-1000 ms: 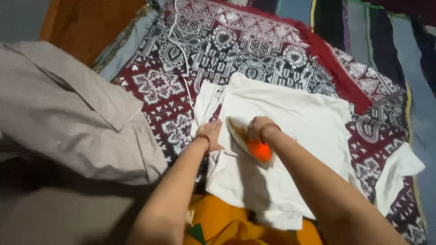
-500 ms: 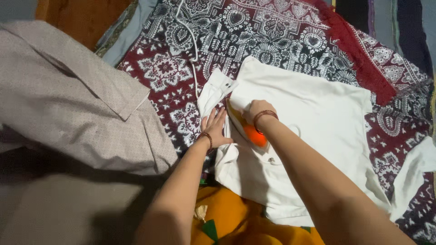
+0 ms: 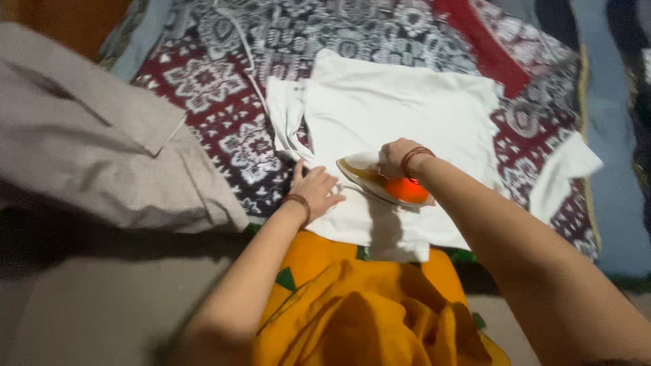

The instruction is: The person irons a white long-sleeved shirt laid out on a patterned bedsheet. They use a yellow electric iron to smooth the back, front, and sleeves of the shirt, periodically adjusting the fabric with their hands. The shirt is flipped over during the process to iron both sides.

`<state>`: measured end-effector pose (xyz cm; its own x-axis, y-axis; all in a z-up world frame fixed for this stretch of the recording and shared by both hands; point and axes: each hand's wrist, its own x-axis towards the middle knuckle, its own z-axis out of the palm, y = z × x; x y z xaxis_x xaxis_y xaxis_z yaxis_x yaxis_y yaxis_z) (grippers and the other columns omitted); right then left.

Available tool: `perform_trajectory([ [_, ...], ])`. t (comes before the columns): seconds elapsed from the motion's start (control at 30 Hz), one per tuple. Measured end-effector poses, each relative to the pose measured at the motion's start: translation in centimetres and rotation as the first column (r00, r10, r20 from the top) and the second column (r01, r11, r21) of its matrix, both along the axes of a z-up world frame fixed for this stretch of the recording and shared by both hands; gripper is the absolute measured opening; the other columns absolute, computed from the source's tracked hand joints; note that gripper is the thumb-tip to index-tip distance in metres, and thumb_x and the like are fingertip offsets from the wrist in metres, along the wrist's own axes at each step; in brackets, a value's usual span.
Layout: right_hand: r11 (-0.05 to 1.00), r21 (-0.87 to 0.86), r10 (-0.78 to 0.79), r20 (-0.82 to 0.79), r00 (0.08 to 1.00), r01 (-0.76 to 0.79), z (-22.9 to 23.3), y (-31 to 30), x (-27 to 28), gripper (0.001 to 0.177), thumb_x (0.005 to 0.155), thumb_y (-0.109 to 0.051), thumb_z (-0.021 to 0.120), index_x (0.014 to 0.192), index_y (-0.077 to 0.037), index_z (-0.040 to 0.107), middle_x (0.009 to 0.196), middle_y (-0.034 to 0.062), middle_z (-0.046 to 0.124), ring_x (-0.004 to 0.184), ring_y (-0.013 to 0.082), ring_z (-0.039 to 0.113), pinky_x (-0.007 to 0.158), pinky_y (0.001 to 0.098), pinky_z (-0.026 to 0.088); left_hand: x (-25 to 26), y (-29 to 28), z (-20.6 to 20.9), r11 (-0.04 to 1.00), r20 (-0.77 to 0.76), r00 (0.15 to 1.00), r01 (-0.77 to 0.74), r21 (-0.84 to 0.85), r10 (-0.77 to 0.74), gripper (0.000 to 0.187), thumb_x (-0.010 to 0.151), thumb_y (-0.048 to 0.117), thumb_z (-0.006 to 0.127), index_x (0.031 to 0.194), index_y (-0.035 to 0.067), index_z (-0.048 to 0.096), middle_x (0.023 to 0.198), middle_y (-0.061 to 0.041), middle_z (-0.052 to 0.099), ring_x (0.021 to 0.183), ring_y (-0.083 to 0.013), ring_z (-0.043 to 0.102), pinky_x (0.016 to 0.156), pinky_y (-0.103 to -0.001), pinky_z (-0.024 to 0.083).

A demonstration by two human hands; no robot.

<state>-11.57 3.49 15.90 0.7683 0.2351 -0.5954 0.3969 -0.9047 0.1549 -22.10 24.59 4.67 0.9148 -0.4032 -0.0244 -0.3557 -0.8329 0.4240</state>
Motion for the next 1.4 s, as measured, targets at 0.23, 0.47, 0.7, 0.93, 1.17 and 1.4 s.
perform_trajectory([
  [0.23,0.838,0.208,-0.535,0.121,0.836,0.505,-2.4,-6.3,-1.0,0.053,0.091,-0.052,0.068,0.109,-0.003,0.076,0.109,0.0261,0.073,0.101,0.0400,0.072,0.090,0.0465,0.057,-2.6,1.5,2.5,0.982,-0.074,0.997,-0.002,0.190,0.017,0.061,0.080,0.036,0.077,0.136,0.022,0.058,0.137,-0.008,0.053,0.135,-0.0288,0.040,0.116,-0.062,0.016],
  [0.47,0.904,0.244,-0.373,0.043,0.927,0.352,-6.4,-3.0,-1.2,0.053,0.091,-0.050,0.064,0.103,0.000,0.078,0.104,0.0256,0.074,0.098,0.0368,0.074,0.088,0.0445,0.058,-4.2,0.6,2.1,0.977,-0.156,0.983,-0.059,0.204,0.092,0.074,0.076,0.030,0.085,0.141,0.027,0.049,0.150,-0.004,0.046,0.145,-0.0279,0.034,0.119,-0.056,0.017],
  [0.7,0.915,0.249,-0.316,-0.046,0.948,0.317,-4.6,-1.1,-2.6,0.038,0.084,-0.030,0.069,0.104,0.001,0.077,0.103,0.0255,0.075,0.094,0.0356,0.074,0.083,0.0435,0.059,-4.1,2.4,1.8,0.967,-0.223,0.942,-0.239,0.083,0.252,0.061,0.089,0.030,0.076,0.145,0.029,0.053,0.134,-0.003,0.060,0.131,-0.0317,0.043,0.118,-0.058,0.017],
  [0.93,0.517,0.523,-0.738,-0.129,0.662,0.678,-5.4,-6.4,1.6,0.037,0.094,-0.033,0.065,0.095,0.003,0.076,0.090,0.0211,0.075,0.081,0.0334,0.073,0.074,0.0455,0.057,-7.6,7.3,1.8,0.975,-0.045,0.974,-0.223,0.008,0.223,0.024,0.082,0.007,0.073,0.094,0.026,0.079,0.127,0.002,0.060,0.136,-0.0254,0.041,0.117,-0.045,0.025],
  [1.17,0.490,0.554,-0.690,-0.225,0.688,0.673,-10.0,-1.0,4.0,0.044,0.093,-0.038,0.065,0.096,0.005,0.077,0.089,0.0206,0.074,0.085,0.0327,0.072,0.080,0.0458,0.055,-12.0,9.7,3.6,0.987,0.040,0.987,-0.152,-0.058,0.154,0.030,0.073,-0.001,0.072,0.094,0.019,0.075,0.129,0.000,0.060,0.133,-0.0294,0.041,0.114,-0.049,0.025],
  [1.4,0.452,0.610,-0.604,-0.327,0.727,0.651,-9.2,9.2,-4.7,0.039,0.084,-0.026,0.066,0.098,0.009,0.078,0.085,0.0219,0.078,0.075,0.0308,0.079,0.069,0.0413,0.062,-11.4,8.3,2.4,0.965,0.013,0.967,-0.252,-0.072,0.253,0.041,0.069,-0.012,0.060,0.095,0.017,0.073,0.126,0.001,0.064,0.132,-0.0272,0.046,0.113,-0.048,0.028],
])
